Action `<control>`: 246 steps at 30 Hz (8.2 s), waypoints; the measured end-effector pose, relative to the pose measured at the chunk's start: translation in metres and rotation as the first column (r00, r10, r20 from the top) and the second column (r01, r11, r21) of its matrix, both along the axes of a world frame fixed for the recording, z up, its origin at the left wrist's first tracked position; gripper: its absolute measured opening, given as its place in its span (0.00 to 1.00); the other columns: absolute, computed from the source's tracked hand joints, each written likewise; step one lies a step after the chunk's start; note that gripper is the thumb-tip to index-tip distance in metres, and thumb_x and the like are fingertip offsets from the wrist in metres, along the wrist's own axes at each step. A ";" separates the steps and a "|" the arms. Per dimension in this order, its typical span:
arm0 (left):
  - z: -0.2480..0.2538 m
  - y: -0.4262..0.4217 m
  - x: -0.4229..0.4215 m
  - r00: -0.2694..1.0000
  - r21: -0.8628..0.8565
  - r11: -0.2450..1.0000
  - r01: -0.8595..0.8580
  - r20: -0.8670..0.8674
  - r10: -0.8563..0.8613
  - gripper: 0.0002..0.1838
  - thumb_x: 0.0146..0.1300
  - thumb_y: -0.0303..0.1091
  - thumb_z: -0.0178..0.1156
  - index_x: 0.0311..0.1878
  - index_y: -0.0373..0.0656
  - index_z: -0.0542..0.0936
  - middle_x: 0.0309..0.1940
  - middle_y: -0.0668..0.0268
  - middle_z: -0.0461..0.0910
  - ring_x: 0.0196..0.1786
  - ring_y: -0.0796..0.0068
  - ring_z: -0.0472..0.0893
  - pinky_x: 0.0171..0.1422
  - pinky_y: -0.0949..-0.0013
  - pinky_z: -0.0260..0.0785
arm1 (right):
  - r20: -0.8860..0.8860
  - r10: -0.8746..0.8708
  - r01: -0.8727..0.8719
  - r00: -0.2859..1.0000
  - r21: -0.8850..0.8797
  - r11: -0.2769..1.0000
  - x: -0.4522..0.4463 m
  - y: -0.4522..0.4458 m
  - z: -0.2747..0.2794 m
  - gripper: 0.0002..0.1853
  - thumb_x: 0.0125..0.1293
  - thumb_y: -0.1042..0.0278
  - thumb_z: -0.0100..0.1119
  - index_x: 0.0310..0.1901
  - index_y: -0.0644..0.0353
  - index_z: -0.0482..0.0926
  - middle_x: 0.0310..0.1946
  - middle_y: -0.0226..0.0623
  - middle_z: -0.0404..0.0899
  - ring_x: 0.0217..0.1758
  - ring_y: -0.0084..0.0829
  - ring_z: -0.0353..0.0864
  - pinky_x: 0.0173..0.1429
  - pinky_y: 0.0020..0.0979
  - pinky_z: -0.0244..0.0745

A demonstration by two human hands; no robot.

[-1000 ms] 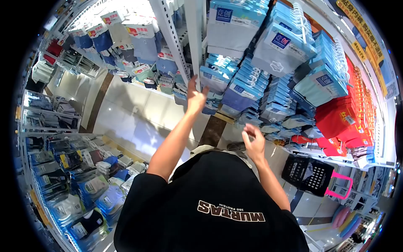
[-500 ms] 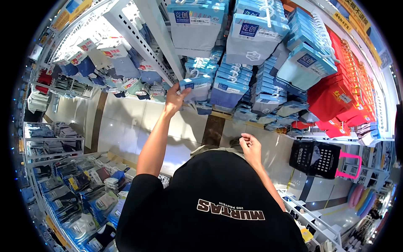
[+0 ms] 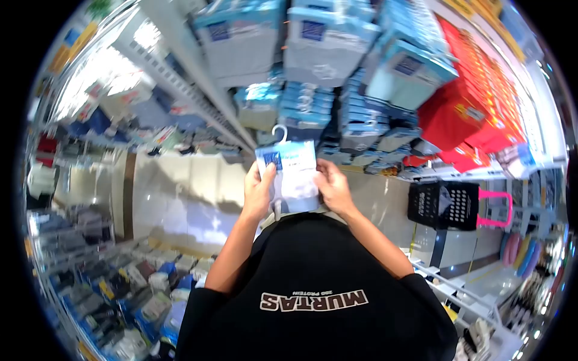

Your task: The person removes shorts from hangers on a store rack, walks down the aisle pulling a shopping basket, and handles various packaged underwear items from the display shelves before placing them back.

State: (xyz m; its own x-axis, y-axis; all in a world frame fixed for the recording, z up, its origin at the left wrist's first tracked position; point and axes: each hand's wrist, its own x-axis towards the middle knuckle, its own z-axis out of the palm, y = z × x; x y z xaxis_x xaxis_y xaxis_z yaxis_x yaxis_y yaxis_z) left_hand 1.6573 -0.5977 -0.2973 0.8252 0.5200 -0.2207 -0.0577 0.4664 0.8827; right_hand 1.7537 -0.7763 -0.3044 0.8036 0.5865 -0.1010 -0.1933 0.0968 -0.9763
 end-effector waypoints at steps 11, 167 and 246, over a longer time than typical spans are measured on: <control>0.019 -0.066 0.004 0.892 -0.075 0.890 0.449 -0.028 -0.452 0.16 0.74 0.31 0.56 0.60 0.32 0.75 0.50 0.63 0.82 0.51 0.77 0.80 0.59 0.69 0.70 | -0.383 -0.193 0.234 0.903 0.063 0.970 0.017 -0.044 0.035 0.24 0.69 0.59 0.65 0.57 0.70 0.73 0.46 0.38 0.82 0.46 0.26 0.81 0.51 0.30 0.78; -0.060 0.038 -0.027 0.934 -0.271 0.947 -0.174 -0.351 0.071 0.19 0.70 0.37 0.60 0.58 0.36 0.72 0.44 0.61 0.82 0.37 0.71 0.84 0.38 0.71 0.76 | 0.324 0.071 0.054 0.943 -0.361 0.931 0.079 0.180 -0.039 0.28 0.63 0.55 0.68 0.57 0.69 0.77 0.40 0.54 0.85 0.42 0.43 0.85 0.50 0.38 0.77; 0.060 0.014 0.005 0.788 0.805 0.435 0.404 -0.065 -0.612 0.22 0.60 0.27 0.64 0.59 0.41 0.77 0.41 0.58 0.77 0.41 0.55 0.81 0.42 0.60 0.73 | -0.543 0.373 0.261 0.753 0.766 0.588 -0.006 0.057 -0.043 0.34 0.73 0.36 0.45 0.57 0.64 0.75 0.36 0.37 0.75 0.38 0.32 0.75 0.48 0.34 0.73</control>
State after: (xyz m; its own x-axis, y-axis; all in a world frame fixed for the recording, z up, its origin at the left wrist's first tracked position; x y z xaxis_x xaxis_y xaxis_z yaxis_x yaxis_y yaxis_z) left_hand 1.6627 -0.5838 -0.2374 0.9629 -0.1332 0.2347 -0.2670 -0.3450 0.8998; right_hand 1.7476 -0.7195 -0.3470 0.6972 0.7165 -0.0216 -0.7101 0.6862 -0.1579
